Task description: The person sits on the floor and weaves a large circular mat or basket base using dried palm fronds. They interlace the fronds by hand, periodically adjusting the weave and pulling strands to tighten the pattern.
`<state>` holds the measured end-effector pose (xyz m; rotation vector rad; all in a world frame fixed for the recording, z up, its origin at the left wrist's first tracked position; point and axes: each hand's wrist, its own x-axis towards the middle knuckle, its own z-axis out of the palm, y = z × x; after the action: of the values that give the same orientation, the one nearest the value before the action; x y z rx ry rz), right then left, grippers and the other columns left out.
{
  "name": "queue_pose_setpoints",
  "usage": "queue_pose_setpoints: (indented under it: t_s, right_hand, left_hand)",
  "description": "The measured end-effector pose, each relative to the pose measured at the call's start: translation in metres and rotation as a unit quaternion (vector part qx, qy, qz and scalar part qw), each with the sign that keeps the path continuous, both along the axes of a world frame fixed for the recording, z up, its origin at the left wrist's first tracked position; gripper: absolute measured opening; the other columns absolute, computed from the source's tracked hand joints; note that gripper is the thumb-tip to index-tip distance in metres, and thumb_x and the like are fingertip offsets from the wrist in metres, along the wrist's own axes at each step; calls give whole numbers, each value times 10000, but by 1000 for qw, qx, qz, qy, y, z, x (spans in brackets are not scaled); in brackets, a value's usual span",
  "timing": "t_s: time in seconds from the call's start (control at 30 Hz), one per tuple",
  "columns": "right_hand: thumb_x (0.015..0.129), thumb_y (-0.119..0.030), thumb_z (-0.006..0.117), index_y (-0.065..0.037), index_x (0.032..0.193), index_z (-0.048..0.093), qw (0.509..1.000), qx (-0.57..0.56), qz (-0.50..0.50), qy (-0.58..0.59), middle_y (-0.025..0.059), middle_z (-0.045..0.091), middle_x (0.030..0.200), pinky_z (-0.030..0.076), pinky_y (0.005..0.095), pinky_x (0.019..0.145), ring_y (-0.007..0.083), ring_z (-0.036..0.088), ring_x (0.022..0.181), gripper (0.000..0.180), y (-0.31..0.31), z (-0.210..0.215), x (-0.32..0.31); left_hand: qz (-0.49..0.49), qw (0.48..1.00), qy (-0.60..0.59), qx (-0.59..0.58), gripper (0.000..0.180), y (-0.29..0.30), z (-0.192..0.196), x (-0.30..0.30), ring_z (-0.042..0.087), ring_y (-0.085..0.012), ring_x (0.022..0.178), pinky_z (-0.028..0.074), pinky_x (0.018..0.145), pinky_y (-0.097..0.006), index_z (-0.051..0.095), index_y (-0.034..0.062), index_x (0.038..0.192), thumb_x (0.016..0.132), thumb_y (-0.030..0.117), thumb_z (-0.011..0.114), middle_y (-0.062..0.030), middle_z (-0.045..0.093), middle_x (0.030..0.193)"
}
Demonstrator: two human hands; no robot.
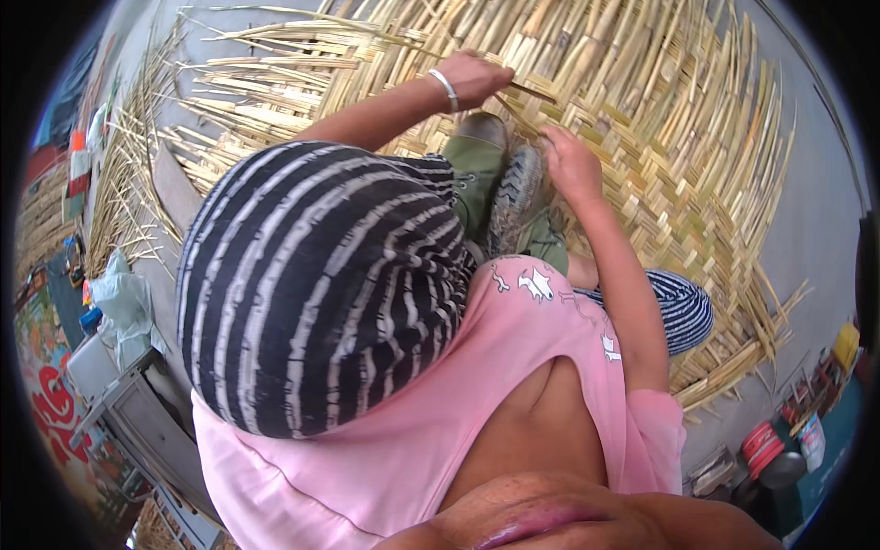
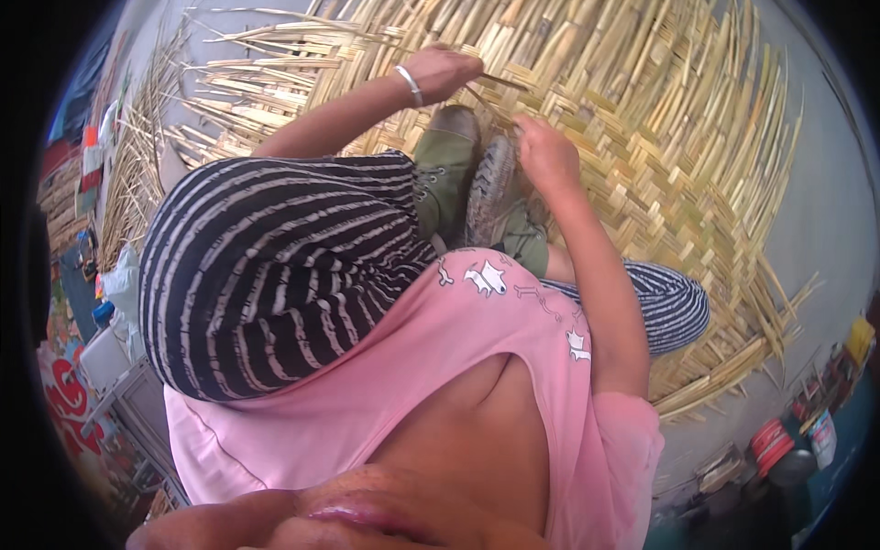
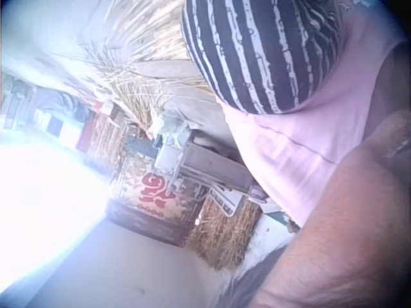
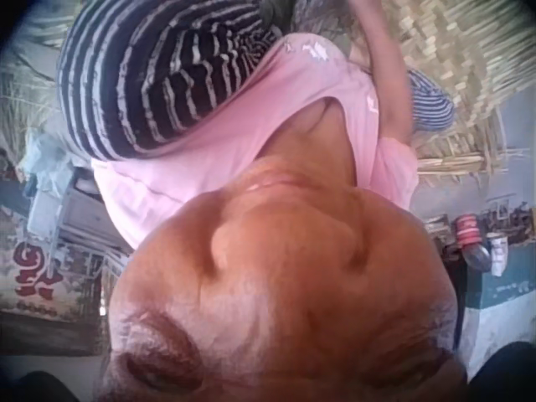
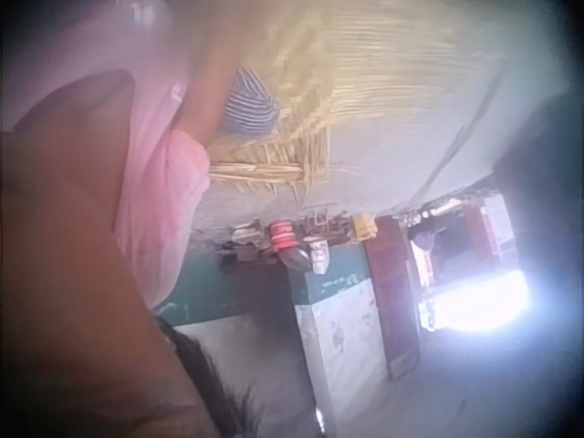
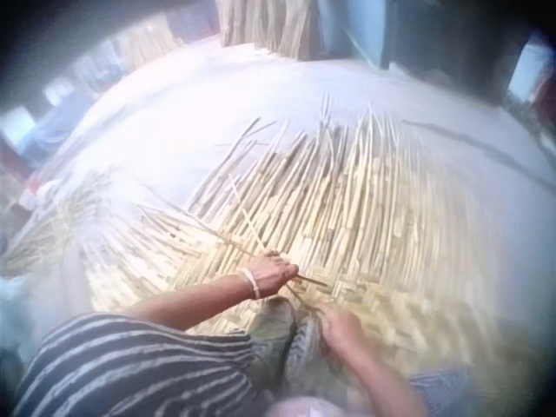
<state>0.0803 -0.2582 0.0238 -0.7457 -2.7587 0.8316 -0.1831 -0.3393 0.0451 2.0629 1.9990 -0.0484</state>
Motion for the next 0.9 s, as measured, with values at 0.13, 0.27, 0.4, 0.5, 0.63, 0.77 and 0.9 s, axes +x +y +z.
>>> queue_pose_setpoints:
  t_s: [0.13,0.27,0.4,0.5,0.63,0.77,0.9]
  right_hand:
    - [939,-126,558,-195,1184,705,997,58,12,-49,100,726,1052,575,473,793,356,701,940,294,15,22,3]
    - [947,-133,545,-229,1187,712,998,52,3,-35,84,732,1060,580,460,795,348,703,947,308,41,-3,17]
    - [955,-167,562,-224,1203,710,995,0,43,-86,87,733,1083,578,461,813,339,703,965,295,37,-5,19]
    - [955,-167,566,-211,1176,712,996,8,58,-63,93,725,1042,569,472,803,352,698,944,268,30,-20,17]
    - [953,-164,577,-174,1151,715,991,17,115,-69,118,697,1018,557,479,826,346,683,972,242,36,-19,19]
    - [1000,-263,593,-82,1329,653,968,-26,202,-147,163,586,1437,517,453,995,337,592,1260,380,40,10,4]
    - [1038,-176,557,-20,1178,676,988,-131,-36,-76,106,678,1210,525,440,1066,260,638,1149,242,75,33,-37]
  left_hand:
    - [68,998,13,-5,181,-23,5,-30,709,-344,719,561,653,-471,596,113,1105,1054,241,480,-153,727,871]
    - [128,970,105,-180,216,-56,35,-66,722,-333,844,567,769,-481,597,101,1160,1071,227,446,-171,729,955]
    - [167,934,178,-259,230,-85,37,-98,726,-349,1030,562,858,-473,646,98,1189,1013,128,501,-186,741,1078]
    - [197,888,224,-350,295,-102,34,-127,701,-348,1136,559,934,-470,670,86,1244,1018,108,481,-175,728,1178]
    - [251,920,136,-270,232,-99,53,-149,725,-333,957,551,817,-473,646,93,1194,1024,186,518,-167,740,1042]
    - [344,914,-214,-35,300,-80,25,-159,732,-178,752,549,717,-356,667,58,1072,1046,337,564,-78,733,767]
    - [381,735,-560,-25,210,-16,-29,-145,734,-239,867,583,722,-381,618,39,1124,1028,225,600,-108,733,919]
